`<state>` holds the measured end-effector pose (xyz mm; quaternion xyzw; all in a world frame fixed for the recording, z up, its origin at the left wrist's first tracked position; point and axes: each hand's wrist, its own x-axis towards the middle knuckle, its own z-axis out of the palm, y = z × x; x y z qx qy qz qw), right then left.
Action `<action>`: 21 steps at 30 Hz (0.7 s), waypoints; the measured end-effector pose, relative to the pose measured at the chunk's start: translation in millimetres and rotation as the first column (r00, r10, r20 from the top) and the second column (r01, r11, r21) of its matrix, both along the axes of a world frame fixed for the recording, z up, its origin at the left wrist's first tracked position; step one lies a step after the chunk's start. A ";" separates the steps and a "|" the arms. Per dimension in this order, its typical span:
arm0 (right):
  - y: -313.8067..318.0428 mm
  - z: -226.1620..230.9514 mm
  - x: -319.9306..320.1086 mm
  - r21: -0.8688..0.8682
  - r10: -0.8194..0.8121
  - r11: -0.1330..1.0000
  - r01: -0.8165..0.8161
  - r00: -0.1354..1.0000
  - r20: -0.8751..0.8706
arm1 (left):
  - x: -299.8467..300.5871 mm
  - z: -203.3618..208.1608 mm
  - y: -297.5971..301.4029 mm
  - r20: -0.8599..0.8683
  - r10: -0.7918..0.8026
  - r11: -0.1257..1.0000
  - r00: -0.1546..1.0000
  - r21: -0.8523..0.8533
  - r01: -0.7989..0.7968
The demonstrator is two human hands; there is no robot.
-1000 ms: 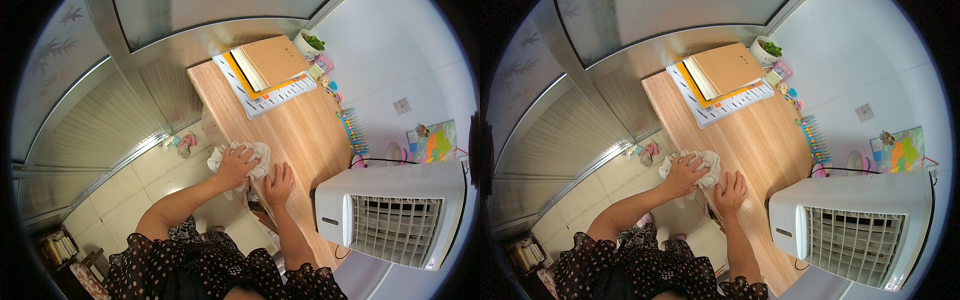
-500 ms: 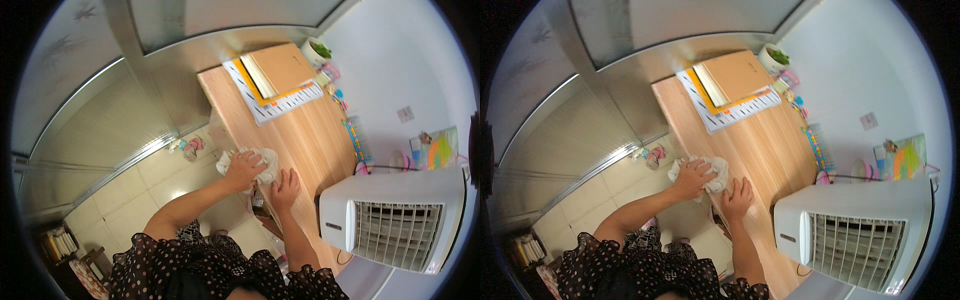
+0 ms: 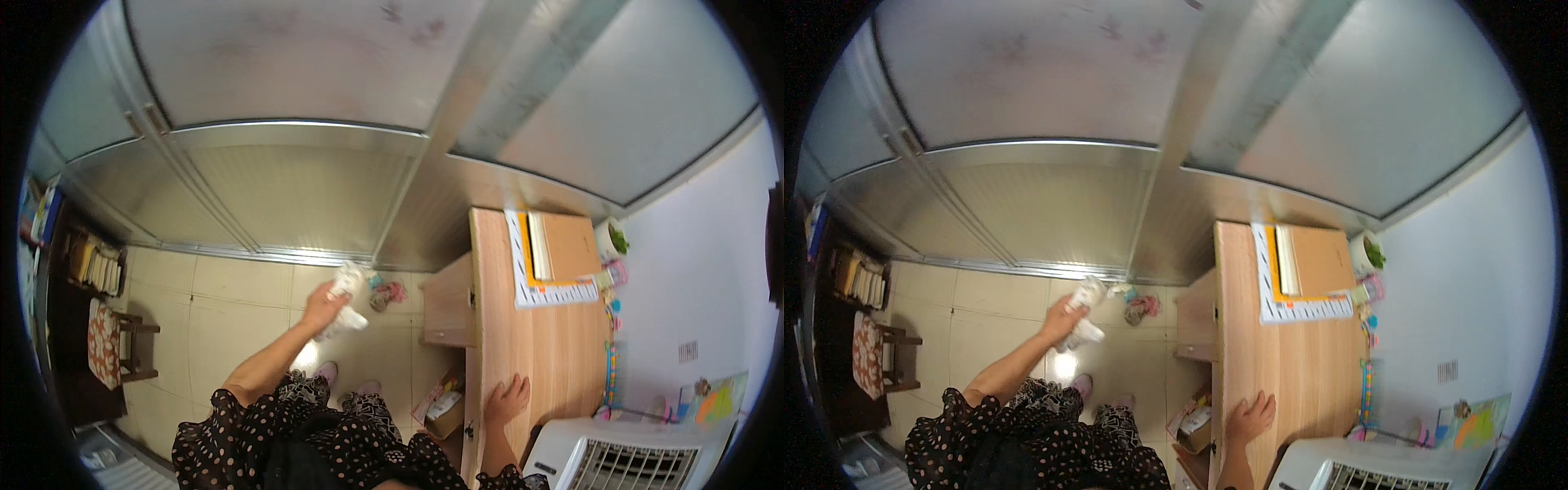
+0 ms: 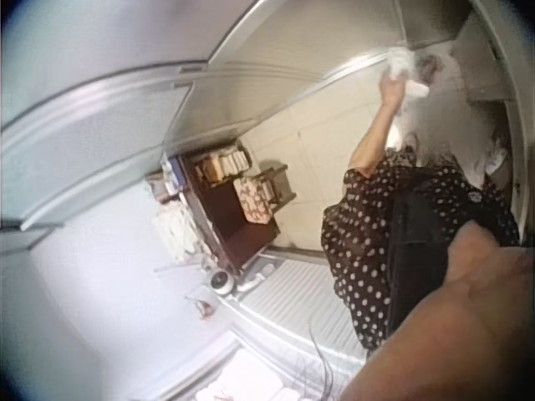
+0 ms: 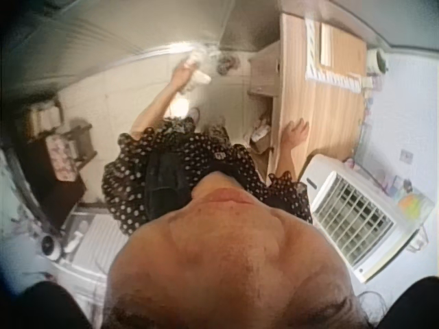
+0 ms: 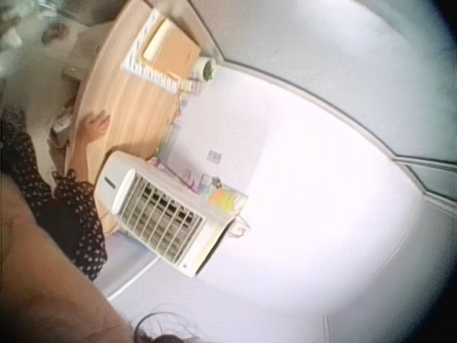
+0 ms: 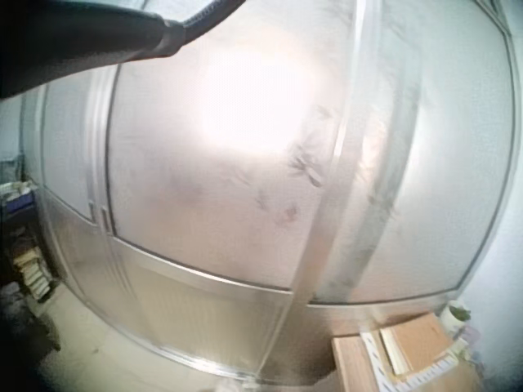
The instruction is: The person wipes the sliding doors of a wardrobe with a white cloth, moving from the top to the bottom and across the panels. They then wipe the surface of a nearby wooden desk, cleaning around a small air cooler and other items. The person returns to the wardrobe to wipe the doors again.
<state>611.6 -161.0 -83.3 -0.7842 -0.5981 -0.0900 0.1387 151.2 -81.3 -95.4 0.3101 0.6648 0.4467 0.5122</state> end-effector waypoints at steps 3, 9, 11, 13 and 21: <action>1.9 1.0 -3.1 -0.019 0.001 1.000 -0.001 1.000 0.000 | -77.1 7.5 -2.1 -0.211 0.213 0.967 0.954 0.188 -0.174; -4.2 -0.5 -4.7 -0.031 -0.024 0.999 0.026 0.999 0.042 | -144.6 46.1 -17.8 -0.259 0.418 0.881 0.871 0.347 -0.320; 1.2 6.4 -14.7 -0.063 -0.067 0.996 0.070 0.997 0.045 | -151.8 54.7 -10.0 -0.276 0.433 0.873 0.858 0.365 -0.323; 0.9 8.6 -15.6 -0.074 -0.086 0.993 0.090 0.995 0.058 | -162.5 69.7 -15.1 -0.312 0.477 0.864 0.822 0.335 -0.375; 3.7 9.3 -9.6 -0.041 -0.027 0.999 0.029 0.998 0.056 | -175.0 164.5 65.7 -0.541 0.587 0.714 0.602 0.697 -0.070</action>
